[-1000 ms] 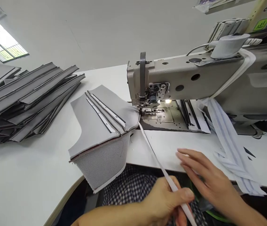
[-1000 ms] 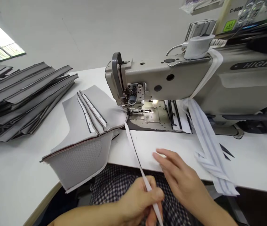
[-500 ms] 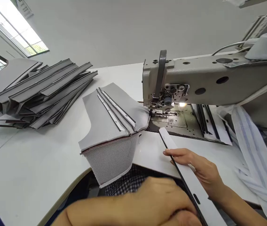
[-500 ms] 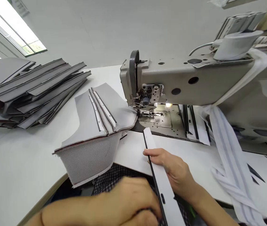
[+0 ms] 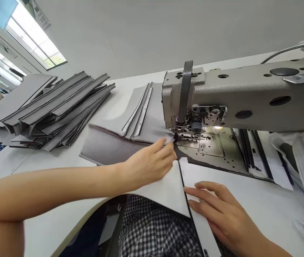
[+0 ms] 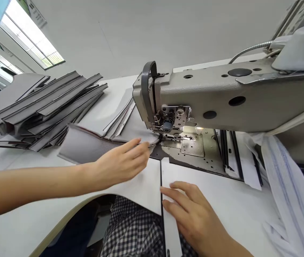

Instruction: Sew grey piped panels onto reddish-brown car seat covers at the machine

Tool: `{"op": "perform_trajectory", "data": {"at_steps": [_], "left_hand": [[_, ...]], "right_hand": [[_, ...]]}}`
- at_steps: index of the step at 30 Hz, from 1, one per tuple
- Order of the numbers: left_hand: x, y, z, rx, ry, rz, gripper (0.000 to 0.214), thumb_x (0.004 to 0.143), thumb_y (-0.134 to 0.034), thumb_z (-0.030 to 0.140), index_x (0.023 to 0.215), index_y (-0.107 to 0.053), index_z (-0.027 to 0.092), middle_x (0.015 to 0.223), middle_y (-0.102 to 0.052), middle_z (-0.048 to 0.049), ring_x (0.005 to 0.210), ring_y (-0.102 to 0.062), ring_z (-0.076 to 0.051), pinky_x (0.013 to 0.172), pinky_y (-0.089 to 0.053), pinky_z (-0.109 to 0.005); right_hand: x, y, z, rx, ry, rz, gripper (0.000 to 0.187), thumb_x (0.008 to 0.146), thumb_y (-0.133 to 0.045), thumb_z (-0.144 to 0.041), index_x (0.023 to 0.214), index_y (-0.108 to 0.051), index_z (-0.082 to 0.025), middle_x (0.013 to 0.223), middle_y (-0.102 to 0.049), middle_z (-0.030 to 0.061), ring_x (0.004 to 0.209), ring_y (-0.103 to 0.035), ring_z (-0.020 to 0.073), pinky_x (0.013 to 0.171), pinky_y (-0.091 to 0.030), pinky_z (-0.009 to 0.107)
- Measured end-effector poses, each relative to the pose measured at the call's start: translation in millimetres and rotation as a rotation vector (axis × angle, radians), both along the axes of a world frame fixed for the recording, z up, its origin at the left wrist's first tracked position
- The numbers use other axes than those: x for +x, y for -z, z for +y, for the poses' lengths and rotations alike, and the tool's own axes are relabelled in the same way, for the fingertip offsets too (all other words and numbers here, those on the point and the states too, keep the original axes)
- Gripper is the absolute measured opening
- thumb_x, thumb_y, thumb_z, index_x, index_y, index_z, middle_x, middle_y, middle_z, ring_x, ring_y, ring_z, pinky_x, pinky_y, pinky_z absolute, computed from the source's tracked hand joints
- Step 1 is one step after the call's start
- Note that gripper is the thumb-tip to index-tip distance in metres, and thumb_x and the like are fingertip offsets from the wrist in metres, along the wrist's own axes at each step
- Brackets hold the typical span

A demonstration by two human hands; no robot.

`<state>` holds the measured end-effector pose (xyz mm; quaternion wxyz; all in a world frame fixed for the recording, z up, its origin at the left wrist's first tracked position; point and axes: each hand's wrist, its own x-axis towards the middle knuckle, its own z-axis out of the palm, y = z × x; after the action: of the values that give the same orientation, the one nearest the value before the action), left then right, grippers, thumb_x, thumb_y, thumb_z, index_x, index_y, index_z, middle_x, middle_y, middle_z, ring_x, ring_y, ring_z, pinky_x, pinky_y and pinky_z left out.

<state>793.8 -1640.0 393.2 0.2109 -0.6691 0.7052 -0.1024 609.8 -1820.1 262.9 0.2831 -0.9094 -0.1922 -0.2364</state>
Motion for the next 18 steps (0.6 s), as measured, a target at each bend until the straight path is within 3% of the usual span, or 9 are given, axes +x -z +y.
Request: {"op": "perform_trajectory", "data": {"at_steps": [2,5,9,12,14,18], "left_hand": [[13.9,18.3,-18.7,0.077,-0.121,-0.028,0.033,0.092,-0.056,0.014,0.124,-0.062,0.010,0.122,-0.063,-0.0166,0.110,-0.058,-0.029,0.087,-0.047,-0.039],[44.3,37.6,-38.3,0.213,-0.292,0.002,0.063,0.090,-0.064,0.032,0.146,-0.042,0.012,0.123,-0.062,-0.0170,0.103,-0.060,-0.030,0.069,-0.045,-0.034],[74.8,35.5,-50.5,0.372,-0.354,0.061,0.077,0.089,-0.064,0.053,0.151,-0.032,0.021,0.123,-0.063,-0.0169,0.093,-0.066,-0.030,0.066,-0.044,-0.033],[76.1,35.2,-52.8,0.414,-0.288,0.186,0.061,0.094,-0.058,0.031,0.149,-0.036,0.015,0.099,-0.071,-0.0138,0.080,-0.069,-0.027,0.064,-0.046,-0.033],[67.7,40.5,-55.1,0.391,-0.286,0.282,0.053,0.089,-0.053,0.012,0.140,-0.044,0.006,0.084,-0.071,-0.0132,0.072,-0.068,-0.026,0.063,-0.047,-0.034],[50.5,53.9,-64.0,0.347,-0.355,0.359,0.039,0.078,-0.053,0.004,0.116,-0.062,0.002,0.079,-0.069,-0.0169,0.070,-0.067,-0.028,0.063,-0.049,-0.036]], "right_hand": [[3.8,0.9,4.3,-0.069,-0.006,-0.071,0.032,0.088,-0.044,0.001,0.098,-0.066,-0.019,0.119,-0.071,0.0077,0.124,-0.058,0.0224,0.102,-0.052,0.040],[9.3,4.5,7.3,-0.109,-0.037,-0.131,0.031,0.089,-0.042,0.003,0.098,-0.065,-0.016,0.116,-0.072,0.0089,0.120,-0.062,0.0193,0.110,-0.047,0.041],[16.8,6.9,5.4,-0.134,-0.026,-0.134,0.030,0.093,-0.041,-0.001,0.101,-0.066,-0.016,0.119,-0.071,0.0089,0.119,-0.063,0.0187,0.110,-0.048,0.039],[22.5,6.8,4.0,-0.138,0.019,-0.139,0.031,0.092,-0.041,0.002,0.100,-0.066,-0.015,0.119,-0.071,0.0094,0.120,-0.062,0.0183,0.110,-0.048,0.039],[25.7,7.7,4.2,-0.135,0.031,-0.134,0.033,0.091,-0.040,0.003,0.099,-0.066,-0.015,0.120,-0.071,0.0090,0.121,-0.062,0.0182,0.110,-0.048,0.038],[30.3,11.5,5.2,-0.145,0.034,-0.127,0.030,0.095,-0.040,-0.001,0.103,-0.066,-0.014,0.123,-0.070,0.0090,0.124,-0.060,0.0200,0.110,-0.047,0.039]]}}
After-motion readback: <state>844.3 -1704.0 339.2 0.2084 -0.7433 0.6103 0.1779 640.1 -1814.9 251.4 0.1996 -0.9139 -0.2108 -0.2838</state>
